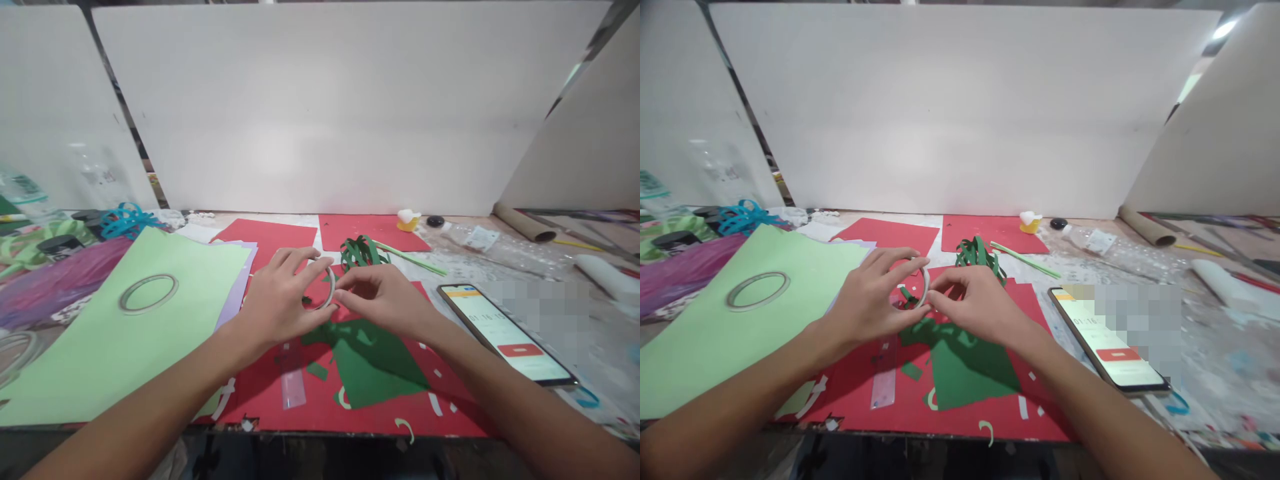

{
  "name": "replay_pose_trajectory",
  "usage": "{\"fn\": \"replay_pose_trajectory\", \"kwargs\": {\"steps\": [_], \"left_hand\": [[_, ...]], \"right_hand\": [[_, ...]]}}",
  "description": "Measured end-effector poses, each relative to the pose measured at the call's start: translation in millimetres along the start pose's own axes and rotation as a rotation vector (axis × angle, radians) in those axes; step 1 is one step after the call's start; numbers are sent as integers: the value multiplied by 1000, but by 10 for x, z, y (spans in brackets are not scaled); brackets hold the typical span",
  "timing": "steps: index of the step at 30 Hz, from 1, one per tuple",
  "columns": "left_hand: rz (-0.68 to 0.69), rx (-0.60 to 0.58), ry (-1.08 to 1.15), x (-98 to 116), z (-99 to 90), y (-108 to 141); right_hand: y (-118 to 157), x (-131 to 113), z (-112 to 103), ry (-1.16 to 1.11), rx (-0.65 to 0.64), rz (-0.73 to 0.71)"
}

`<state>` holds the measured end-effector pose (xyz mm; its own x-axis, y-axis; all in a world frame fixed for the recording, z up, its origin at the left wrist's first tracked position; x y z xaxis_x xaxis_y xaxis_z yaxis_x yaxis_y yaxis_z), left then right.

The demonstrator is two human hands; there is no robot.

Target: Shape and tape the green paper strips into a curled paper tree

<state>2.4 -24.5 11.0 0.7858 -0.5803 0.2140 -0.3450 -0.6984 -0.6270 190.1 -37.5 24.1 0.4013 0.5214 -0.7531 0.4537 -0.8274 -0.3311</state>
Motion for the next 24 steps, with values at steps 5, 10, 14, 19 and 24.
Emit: {"fn": "replay_pose_trajectory", "kwargs": {"steps": [5,10,14,19,24], "left_hand": [[-106,-130,27,19,-2,-15],[-194,-403,219,-40,-36,-56],[-114,-460,245,-102,-51,-74],[159,-307,80,-132,17,-57],[204,-320,203,-122,5,-41]], "right_hand": [[30,-2,13,163,78,-95],[34,4,15,243,83,-173],[43,5,25,241,64,-184],[54,8,15,214,45,-151],[72,-23,-32,135,18,-158]]}}
Point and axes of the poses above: each hand's wrist, its own y-axis away from the middle knuckle, its own z-axis out of the palm, x = y × z, the point moved 1 cm from there along -y, towards the middle knuckle, and after that the axes turned 12 degrees about -z, right-handed, at the moved point
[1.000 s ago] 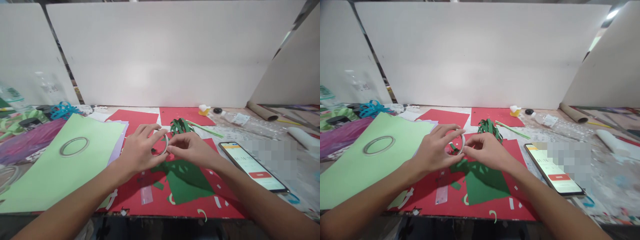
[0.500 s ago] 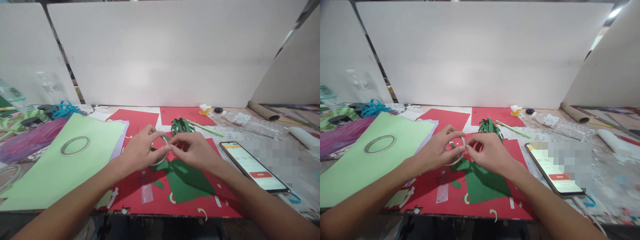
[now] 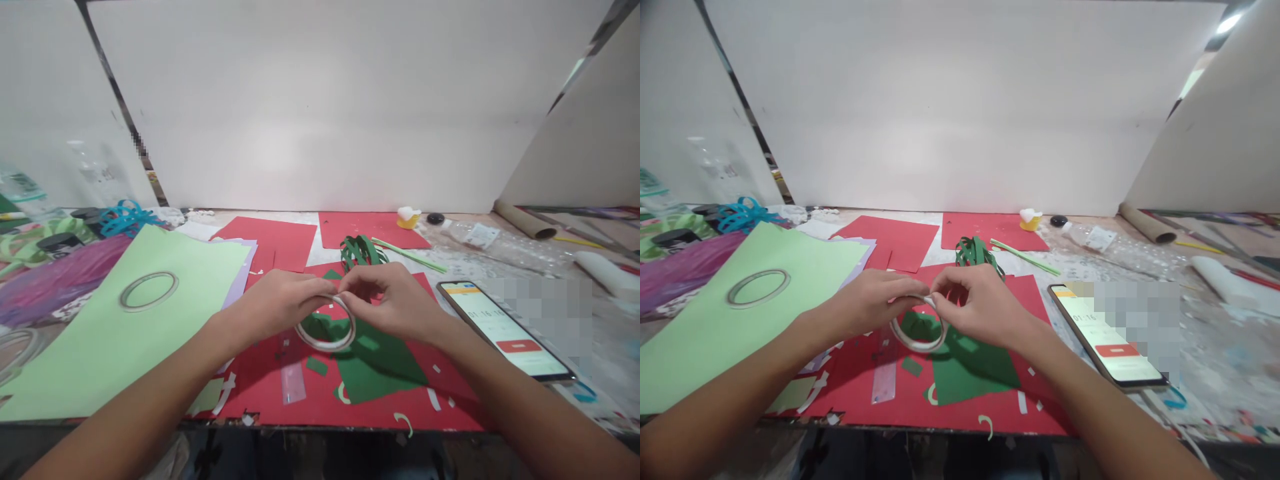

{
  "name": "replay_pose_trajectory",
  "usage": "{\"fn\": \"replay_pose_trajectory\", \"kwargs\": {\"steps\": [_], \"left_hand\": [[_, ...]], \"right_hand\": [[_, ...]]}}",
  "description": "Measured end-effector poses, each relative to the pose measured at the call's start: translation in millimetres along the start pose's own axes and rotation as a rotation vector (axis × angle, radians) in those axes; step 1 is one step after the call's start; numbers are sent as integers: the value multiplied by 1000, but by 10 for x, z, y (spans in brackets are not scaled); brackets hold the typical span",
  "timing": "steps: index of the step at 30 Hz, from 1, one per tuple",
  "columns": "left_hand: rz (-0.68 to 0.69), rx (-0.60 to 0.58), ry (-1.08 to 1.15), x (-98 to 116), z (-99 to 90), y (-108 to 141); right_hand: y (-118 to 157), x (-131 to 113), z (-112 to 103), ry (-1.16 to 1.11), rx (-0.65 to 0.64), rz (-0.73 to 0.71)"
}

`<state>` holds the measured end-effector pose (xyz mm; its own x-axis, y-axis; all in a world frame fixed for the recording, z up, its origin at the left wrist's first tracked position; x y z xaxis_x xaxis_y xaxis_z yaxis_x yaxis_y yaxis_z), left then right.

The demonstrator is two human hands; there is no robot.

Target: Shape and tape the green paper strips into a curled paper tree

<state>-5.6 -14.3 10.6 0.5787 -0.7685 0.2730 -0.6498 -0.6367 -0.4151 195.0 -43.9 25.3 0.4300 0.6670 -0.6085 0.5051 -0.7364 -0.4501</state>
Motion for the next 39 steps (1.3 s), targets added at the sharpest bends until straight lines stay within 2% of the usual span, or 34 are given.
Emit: {"fn": "replay_pose_trajectory", "kwargs": {"steps": [4,8,11,15,17,20,22,26,34,39], "left_hand": [[-101,-49,186,44,-75,-12],[-94,-66,318,71,-120,-27],[-123,-75,353,74,-140,-28],[-173,-78,356,78,-155,-32],[-174,-87,345,78,-151,-36],[-152,-105,319,70,-136,-36],[-133,-118,315,65,-130,-30],[-101,-126,317,70,-137,-18],[-66,-119,224,95,-110,-6],[-34,-102,172,138,-61,30]], "right_hand": [[5,-38,-36,24,34,-68],[-9,-53,-60,53,30,-100],[-15,-38,-101,26,35,-71],[-1,-20,-180,-46,136,-37],[2,-24,-188,-53,72,-31],[-6,-21,-158,-98,-104,18],[-16,-7,-141,-146,-158,55],[-27,11,-138,-152,-177,66],[1,-42,-72,21,-166,-45],[8,12,12,15,-182,-21]]}}
Point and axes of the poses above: each hand's wrist, its own y-axis away from the middle knuckle, its own z-axis out of the palm, x = y × z, the point moved 1 cm from there along -y, towards the middle knuckle, and after that the axes turned 12 degrees about -z, right-handed, at the moved point
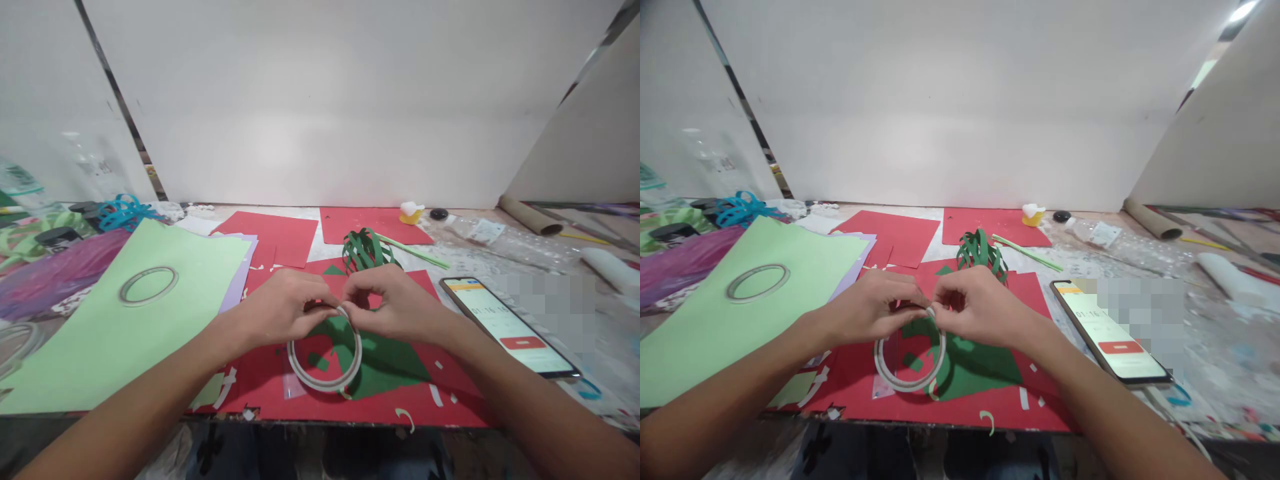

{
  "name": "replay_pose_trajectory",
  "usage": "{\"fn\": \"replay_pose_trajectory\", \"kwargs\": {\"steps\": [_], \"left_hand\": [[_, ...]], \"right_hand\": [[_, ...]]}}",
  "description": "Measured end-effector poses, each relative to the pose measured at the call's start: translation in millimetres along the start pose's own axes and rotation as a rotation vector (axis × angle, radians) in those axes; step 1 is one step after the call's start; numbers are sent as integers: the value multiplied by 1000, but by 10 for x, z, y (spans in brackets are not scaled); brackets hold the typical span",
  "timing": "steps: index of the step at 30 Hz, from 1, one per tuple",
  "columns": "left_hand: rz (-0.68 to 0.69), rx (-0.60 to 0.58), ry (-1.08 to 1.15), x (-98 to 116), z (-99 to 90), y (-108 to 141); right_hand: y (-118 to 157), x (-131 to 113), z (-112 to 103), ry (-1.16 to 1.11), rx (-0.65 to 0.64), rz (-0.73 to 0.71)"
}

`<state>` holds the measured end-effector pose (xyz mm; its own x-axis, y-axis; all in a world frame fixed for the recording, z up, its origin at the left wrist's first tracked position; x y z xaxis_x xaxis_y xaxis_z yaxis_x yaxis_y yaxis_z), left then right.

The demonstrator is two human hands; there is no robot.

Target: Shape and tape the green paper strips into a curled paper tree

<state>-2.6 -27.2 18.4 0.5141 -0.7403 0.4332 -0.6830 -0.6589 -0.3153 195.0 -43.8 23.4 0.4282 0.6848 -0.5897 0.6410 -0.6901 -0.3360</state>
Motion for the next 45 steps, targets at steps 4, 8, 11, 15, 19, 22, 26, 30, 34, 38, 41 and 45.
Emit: {"fn": "replay_pose_trajectory", "kwargs": {"steps": [4,8,11,15,19,22,26,30,34,38,41,45], "left_hand": [[12,31,-73,30,40,16],[33,84,-163,47,49,15],[58,117,-241,21,41,-1],[92,173,-413,-25,46,-22],[166,268,-542,32,43,22],[150,322,-436,78,-59,45],[-157,262,-170,-132,-358,-84],[-383,83,-224,-675,-553,-218],[-511,-12,-292,-1040,-501,-170],[-454,150,-111,-716,-317,-152],[-409,118,147,-291,-162,-213],[-386,136,318,-50,-58,-288]], "right_hand": [[-18,30,49,-71,11,80],[-29,46,72,-79,29,114],[-50,54,97,-66,62,126],[-102,56,134,-27,125,154],[-108,111,32,29,215,184],[-67,174,-148,-33,340,230],[-59,193,-255,-142,401,209],[-96,208,-163,-208,434,230],[-98,230,-79,-194,503,211],[-97,210,-4,-118,523,151],[-114,171,55,-96,492,93],[-127,135,70,-190,477,78]]}}
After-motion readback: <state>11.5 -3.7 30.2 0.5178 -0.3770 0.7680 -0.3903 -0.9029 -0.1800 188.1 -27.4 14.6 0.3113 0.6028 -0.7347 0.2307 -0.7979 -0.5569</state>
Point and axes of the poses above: each hand's wrist, its own y-axis away from the middle knuckle, its own z-axis out of the palm, x = y × z, the point moved 1 cm from there along -y, towards the middle knuckle, and after that the axes turned 12 degrees about -z, right-handed, at the moved point
